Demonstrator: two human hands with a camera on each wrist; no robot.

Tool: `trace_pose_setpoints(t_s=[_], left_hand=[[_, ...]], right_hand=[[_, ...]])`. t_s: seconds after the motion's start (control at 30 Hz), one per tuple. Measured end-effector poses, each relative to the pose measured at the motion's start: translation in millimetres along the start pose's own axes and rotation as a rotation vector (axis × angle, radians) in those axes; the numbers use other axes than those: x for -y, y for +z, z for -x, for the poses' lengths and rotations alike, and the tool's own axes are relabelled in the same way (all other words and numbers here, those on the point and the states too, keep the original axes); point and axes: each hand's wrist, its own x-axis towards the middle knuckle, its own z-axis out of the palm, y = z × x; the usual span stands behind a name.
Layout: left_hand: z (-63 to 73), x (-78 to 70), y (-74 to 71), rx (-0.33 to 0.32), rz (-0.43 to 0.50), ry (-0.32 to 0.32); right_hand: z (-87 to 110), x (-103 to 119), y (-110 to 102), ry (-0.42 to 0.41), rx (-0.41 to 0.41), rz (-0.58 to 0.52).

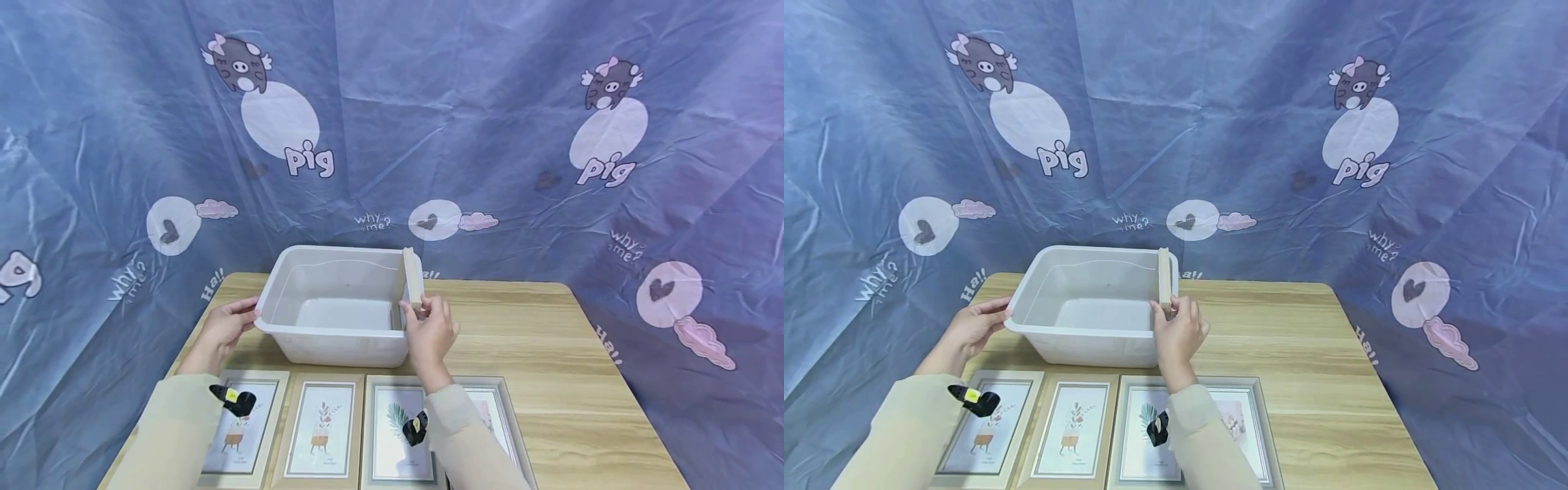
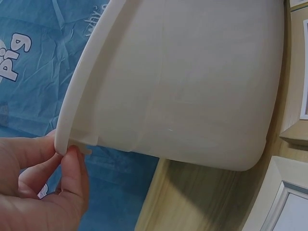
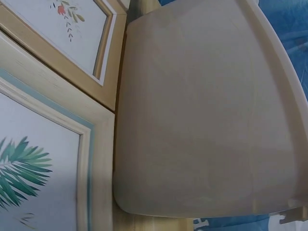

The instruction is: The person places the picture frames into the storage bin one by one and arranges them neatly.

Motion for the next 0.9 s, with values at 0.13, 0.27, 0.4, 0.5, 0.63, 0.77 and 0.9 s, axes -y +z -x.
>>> trace_pose_setpoints(t_s=[0.13,0.27,0.4,0.5,0.63,0.77,0.9], left_hand=[[1.1,-0.4,0.6,0.000,-0.011,0.001],[1.1,-0.5,0.7,-0.003,-0.008,-0.003],[0.2,-0.1,0.6,0.000,0.006,-0.004],[1.2,-1.1,1.2,-0.001,0.003,-0.004],[1.2,-1.8,2.2,-0.014,-0.007,-0.013],[-0.1,-0.7,2.4,-0.028,-0.026,-0.020],[0.5,-1.0,2.5,-0.025,-0.028,-0.016]], right_hand=[[2.9,-2.2,0.2,0.011,-0.001,0.025],[5.4,-3.2,0.3,0.034,-0.001,0.041],[6.9,-3.6,0.9,0.056,-0.005,0.043],[7.4,-3.6,2.1,0.076,-0.004,0.045],[8.0,-3.1,3.4,0.105,0.002,0.052],[9.4,-3.2,4.2,0.127,0.006,0.061],[11.2,-3.7,5.1,0.147,0.003,0.057]])
